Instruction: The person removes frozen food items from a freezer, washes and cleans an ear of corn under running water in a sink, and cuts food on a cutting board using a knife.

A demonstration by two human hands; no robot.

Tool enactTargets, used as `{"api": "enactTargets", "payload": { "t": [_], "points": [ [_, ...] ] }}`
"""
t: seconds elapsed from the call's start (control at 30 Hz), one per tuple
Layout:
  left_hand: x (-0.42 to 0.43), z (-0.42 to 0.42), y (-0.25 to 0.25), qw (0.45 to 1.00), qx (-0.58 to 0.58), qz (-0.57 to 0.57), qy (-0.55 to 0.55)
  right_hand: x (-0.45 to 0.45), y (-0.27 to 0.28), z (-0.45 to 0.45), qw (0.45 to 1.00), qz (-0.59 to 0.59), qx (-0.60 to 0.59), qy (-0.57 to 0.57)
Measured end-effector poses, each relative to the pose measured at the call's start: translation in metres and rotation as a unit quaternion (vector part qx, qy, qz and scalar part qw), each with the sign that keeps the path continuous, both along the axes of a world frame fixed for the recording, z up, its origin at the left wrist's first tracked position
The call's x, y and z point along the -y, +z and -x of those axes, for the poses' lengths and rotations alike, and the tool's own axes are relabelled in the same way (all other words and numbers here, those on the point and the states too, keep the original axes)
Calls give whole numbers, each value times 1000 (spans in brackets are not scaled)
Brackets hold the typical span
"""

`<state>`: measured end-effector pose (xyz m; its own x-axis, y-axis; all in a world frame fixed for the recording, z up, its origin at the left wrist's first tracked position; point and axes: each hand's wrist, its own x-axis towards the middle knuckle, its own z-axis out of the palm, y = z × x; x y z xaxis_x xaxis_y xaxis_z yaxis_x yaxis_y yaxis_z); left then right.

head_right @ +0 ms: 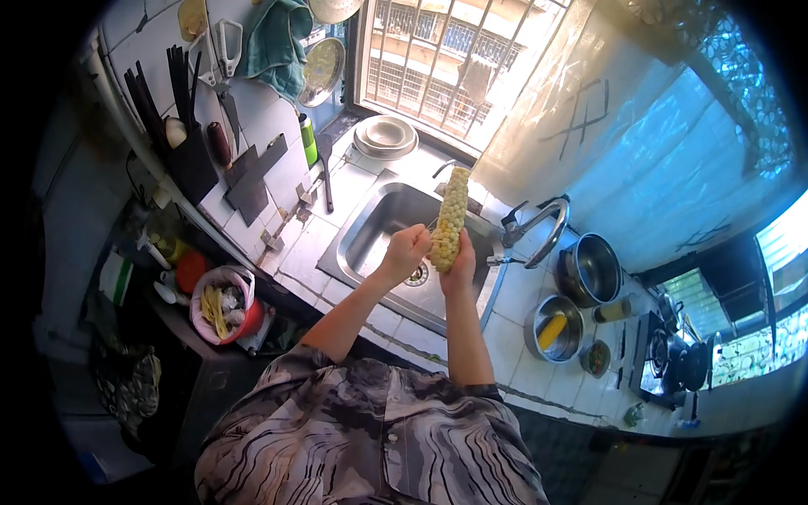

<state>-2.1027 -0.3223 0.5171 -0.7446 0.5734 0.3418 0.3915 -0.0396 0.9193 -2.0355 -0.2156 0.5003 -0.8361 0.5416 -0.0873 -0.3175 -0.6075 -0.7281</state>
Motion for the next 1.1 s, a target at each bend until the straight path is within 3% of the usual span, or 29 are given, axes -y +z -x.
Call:
{"api": "enactTargets", "payload": {
  "t": [0.03, 0.1, 0.2, 0.33, 0.37, 0.4, 0.53, 0.63, 0.7, 0.77, 0.87, 0.93, 1.03, 1.1],
  "points": [
    [2, 0, 1, 998, 58, -31, -12, -2, 2, 0, 1000, 1, -1, -1],
    [2, 4, -2, 998, 63, -22, -6, -5, 5, -5, 998, -18, 13, 52],
    [-3, 8, -7, 998, 58, -24, 0, 0, 9, -4, 997, -40, 54, 24],
    [2, -3, 10, 992, -70, 83, 65, 9, 11, 6, 995, -85, 38, -40],
    [2, -6, 13, 984, -103, 127, 76, 11, 9, 7, 985, -150, 50, -67],
    [1, -7, 12, 984, -104, 127, 75, 11, 7, 8, 970, -215, 61, -94],
    [-6, -11, 4, 978, -133, 137, 79, 11, -2, 14, 969, -219, 56, -101],
    [-6, -7, 0, 989, -117, 78, 46, 9, -4, 17, 987, -117, 58, -95],
    [-7, -6, -2, 993, -102, 45, 26, 5, -5, 18, 997, 14, 27, -75],
    [-3, -2, -6, 998, -4, -58, 5, -10, -9, 11, 999, 25, 26, -41],
    [15, 18, -9, 992, 61, -106, 10, -24, -16, 5, 997, 72, 28, -6],
    [39, 31, -5, 990, 86, -109, 29, -29, -20, -3, 988, 138, -30, 68],
    [95, 46, -6, 987, 105, -87, 86, -45, -46, -13, 990, 86, -17, 106],
    [147, 58, -16, 982, 103, -78, 135, -51, -59, -23, 981, 122, -26, 148]
  ]
}}
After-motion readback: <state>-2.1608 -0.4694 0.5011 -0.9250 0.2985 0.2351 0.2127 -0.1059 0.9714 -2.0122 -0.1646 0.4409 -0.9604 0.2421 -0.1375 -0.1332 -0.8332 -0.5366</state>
